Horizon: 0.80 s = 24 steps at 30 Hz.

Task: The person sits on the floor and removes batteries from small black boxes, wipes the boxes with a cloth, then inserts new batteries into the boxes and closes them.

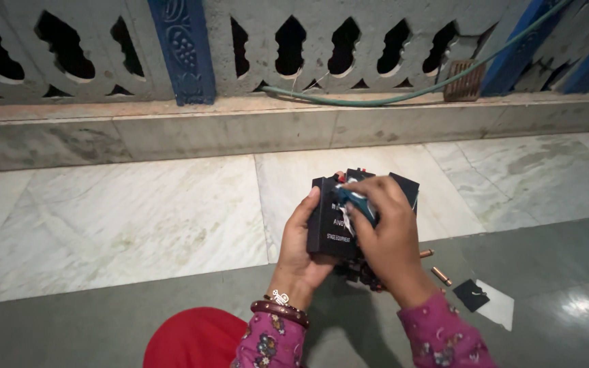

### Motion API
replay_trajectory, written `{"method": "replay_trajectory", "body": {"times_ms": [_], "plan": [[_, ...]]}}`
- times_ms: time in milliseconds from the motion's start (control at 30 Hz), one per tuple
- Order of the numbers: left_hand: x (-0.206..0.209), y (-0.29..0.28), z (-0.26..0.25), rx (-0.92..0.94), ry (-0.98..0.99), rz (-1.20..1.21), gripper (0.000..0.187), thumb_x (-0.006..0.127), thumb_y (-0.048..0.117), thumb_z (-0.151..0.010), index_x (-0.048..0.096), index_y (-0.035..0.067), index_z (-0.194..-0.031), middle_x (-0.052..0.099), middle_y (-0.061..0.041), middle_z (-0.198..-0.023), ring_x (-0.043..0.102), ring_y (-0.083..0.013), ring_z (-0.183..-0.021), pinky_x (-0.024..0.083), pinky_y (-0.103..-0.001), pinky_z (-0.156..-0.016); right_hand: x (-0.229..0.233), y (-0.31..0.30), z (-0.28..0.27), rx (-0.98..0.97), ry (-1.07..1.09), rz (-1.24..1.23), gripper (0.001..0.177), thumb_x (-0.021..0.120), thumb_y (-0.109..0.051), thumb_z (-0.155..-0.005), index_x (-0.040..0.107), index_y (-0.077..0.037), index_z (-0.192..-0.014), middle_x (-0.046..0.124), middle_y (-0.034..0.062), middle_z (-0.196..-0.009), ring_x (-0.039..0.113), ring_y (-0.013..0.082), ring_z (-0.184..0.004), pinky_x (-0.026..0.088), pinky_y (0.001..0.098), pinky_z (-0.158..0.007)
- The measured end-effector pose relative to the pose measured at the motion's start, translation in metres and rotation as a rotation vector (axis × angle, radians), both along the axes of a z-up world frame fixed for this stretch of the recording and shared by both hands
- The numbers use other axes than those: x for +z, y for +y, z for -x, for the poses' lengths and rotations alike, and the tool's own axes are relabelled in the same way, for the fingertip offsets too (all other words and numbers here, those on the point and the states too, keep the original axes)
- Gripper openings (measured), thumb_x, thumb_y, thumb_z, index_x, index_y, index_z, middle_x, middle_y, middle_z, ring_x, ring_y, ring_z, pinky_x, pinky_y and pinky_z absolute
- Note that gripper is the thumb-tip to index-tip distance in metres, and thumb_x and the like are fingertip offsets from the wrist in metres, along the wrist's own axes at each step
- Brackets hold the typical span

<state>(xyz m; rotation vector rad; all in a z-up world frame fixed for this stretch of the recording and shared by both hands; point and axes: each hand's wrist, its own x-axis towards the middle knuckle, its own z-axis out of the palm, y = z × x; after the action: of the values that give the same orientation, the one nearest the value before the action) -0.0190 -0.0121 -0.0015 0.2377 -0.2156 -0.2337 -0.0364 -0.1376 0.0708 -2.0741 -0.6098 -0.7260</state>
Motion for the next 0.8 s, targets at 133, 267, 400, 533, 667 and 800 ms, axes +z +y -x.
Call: {"method": "replay_trajectory", "body": {"times_ms": [133,267,400,533,667,800], "plan": [[0.007,0.005,-0.001,0.073,-0.043,0.002,0.048,0.051,0.037,-0.104,0.056,0.006,-0.14,0.067,-0.018,-0.126,0.068,-0.0258,-0.11,0.058,-0.04,-0.096,-0.012,0.006,0.029,0.001,0.083,-0.016,0.027,0.067,-0.002,-0.082,0.071,-0.005,-0.109,0.064,0.0124,-0.102,0.069,0.0274,-0.095,0.054,0.0371,-0.08],[0.008,0.004,-0.001,0.113,-0.037,-0.041,0.049,0.048,0.042,-0.105,0.053,0.004,-0.136,0.067,-0.019,-0.124,0.068,-0.0284,-0.108,0.058,-0.044,-0.094,-0.018,0.011,0.043,0.135,0.138,-0.03,0.028,0.066,-0.003,-0.082,0.072,-0.006,-0.109,0.064,0.0113,-0.102,0.07,0.0256,-0.093,0.056,0.0351,-0.075],[0.011,-0.005,0.004,0.081,-0.053,-0.078,0.058,0.047,0.051,-0.102,0.049,0.013,-0.146,0.067,-0.016,-0.123,0.067,-0.0253,-0.108,0.058,-0.039,-0.095,-0.01,0.01,0.023,0.111,-0.102,0.042,0.026,0.068,-0.003,-0.083,0.07,-0.003,-0.109,0.064,0.0124,-0.103,0.067,0.0288,-0.099,0.048,0.0426,-0.101],[0.016,-0.004,0.007,0.177,-0.148,-0.332,0.066,0.058,0.037,-0.1,0.04,0.011,-0.158,0.063,-0.011,-0.137,0.064,-0.0204,-0.121,0.052,-0.035,-0.104,0.0,-0.009,0.002,0.078,0.044,-0.041,0.023,0.069,-0.003,-0.085,0.073,-0.003,-0.108,0.068,0.0108,-0.101,0.068,0.0233,-0.096,0.053,0.0332,-0.086],[0.027,-0.004,0.009,0.532,-0.377,-0.793,0.087,0.078,0.018,-0.088,0.035,0.011,-0.163,0.064,-0.02,-0.138,0.063,-0.0222,-0.123,0.051,-0.036,-0.107,0.016,-0.039,-0.004,0.154,0.136,-0.276,0.02,0.064,-0.002,-0.089,0.07,-0.002,-0.108,0.067,0.0097,-0.107,0.065,0.0168,-0.1,0.052,0.0291,-0.09],[0.035,-0.007,0.017,0.952,-0.467,-1.242,0.107,0.09,0.014,-0.068,0.034,0.012,-0.16,0.062,-0.014,-0.143,0.061,-0.0252,-0.128,0.047,-0.039,-0.111,0.033,-0.056,0.001,0.09,0.121,-0.101,0.023,0.059,-0.001,-0.082,0.072,-0.001,-0.101,0.068,0.0096,-0.099,0.065,0.017,-0.092,0.051,0.0294,-0.082]]}}
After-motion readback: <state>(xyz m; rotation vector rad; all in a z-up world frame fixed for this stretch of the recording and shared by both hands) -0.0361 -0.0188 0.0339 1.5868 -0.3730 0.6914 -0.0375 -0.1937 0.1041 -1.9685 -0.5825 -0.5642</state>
